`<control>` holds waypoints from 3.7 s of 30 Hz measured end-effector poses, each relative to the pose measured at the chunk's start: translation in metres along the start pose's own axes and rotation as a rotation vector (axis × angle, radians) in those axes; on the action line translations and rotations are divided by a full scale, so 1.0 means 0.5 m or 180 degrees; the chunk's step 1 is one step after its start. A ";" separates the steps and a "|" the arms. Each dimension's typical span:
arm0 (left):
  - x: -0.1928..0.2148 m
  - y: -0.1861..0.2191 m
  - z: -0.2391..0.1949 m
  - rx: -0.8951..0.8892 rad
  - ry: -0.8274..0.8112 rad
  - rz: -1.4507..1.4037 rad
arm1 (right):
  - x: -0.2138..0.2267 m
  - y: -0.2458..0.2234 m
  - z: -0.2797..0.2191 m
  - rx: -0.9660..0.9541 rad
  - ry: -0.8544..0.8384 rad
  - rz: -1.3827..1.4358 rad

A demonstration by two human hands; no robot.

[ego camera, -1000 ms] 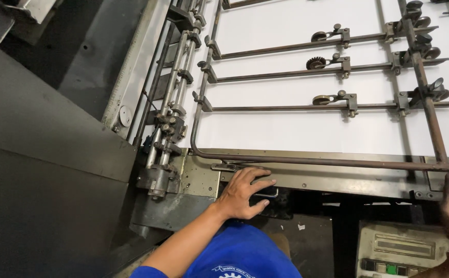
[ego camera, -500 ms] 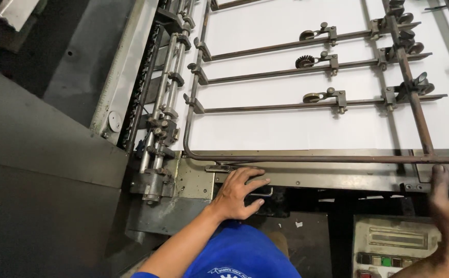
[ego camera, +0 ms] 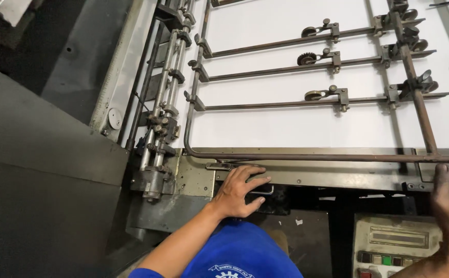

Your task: The person adjusts a metal rod on a large industrial machine using both hands. They repeatedly move the rod along a track and interact with a control panel featuring several buttons and switches.

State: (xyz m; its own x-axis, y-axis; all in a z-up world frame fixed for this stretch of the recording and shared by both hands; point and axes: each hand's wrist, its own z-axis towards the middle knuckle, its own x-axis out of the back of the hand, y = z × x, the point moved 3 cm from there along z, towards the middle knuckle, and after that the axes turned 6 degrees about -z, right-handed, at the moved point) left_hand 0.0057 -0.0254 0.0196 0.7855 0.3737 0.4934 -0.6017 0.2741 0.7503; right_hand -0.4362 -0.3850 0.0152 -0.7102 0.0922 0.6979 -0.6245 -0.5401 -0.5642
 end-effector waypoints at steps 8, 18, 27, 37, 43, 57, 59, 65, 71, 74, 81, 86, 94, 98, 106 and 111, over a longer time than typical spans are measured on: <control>0.005 0.003 0.000 -0.0092 0.0085 -0.0049 | 0.003 -0.240 0.033 -0.0055 -0.0033 -0.1362; -0.001 0.004 0.011 -0.0119 -0.0200 -0.0087 | 0.089 -0.369 0.001 0.0614 0.0628 -0.2436; -0.012 0.006 0.019 -0.0193 0.0041 0.0259 | 0.100 -0.507 0.022 0.0661 0.0898 -0.2379; -0.019 0.001 0.017 -0.0091 0.0096 0.0357 | 0.102 -0.529 0.026 0.0591 0.0862 -0.2242; -0.021 -0.002 0.015 -0.0129 0.0115 0.0347 | 0.102 -0.525 0.026 0.0522 0.0822 -0.2237; -0.025 -0.012 0.012 -0.0040 0.0055 0.0391 | 0.098 -0.516 0.027 0.0454 0.0778 -0.2267; -0.023 -0.008 0.013 -0.0056 0.0074 0.0355 | 0.102 -0.530 0.028 0.0504 0.0785 -0.2259; -0.018 0.001 0.018 -0.0047 0.0079 0.0334 | 0.105 -0.541 0.028 0.0569 0.0802 -0.2259; -0.013 0.004 0.022 -0.0159 0.0071 0.0317 | 0.102 -0.524 0.027 0.0653 0.0804 -0.2216; -0.013 0.002 0.018 -0.0122 0.0058 0.0249 | 0.101 -0.512 0.021 0.0667 0.0778 -0.2274; -0.008 -0.002 0.015 -0.0004 -0.0032 0.0193 | 0.091 -0.443 0.006 0.0719 0.0735 -0.2487; -0.004 0.003 0.014 -0.0053 -0.0049 0.0111 | 0.092 -0.401 -0.001 0.0798 0.0770 -0.2690; 0.001 0.006 0.013 -0.0113 0.0003 0.0101 | 0.100 -0.414 0.000 0.0979 0.0668 -0.2772; 0.003 0.008 0.016 -0.0133 0.0028 0.0113 | 0.105 -0.422 0.002 0.0988 0.0635 -0.2783; 0.004 0.005 0.015 -0.0056 -0.0022 0.0051 | 0.105 -0.395 0.000 0.1009 0.0530 -0.2835; 0.003 0.005 0.014 -0.0092 -0.0013 0.0012 | 0.106 -0.401 0.007 0.0861 0.0451 -0.2876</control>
State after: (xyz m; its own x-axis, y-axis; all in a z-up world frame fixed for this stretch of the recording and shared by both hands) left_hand 0.0066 -0.0304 0.0251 0.7838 0.3710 0.4980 -0.6084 0.2983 0.7354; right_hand -0.3472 -0.2746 0.1668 -0.0398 0.6603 0.7500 -0.8726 -0.3887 0.2959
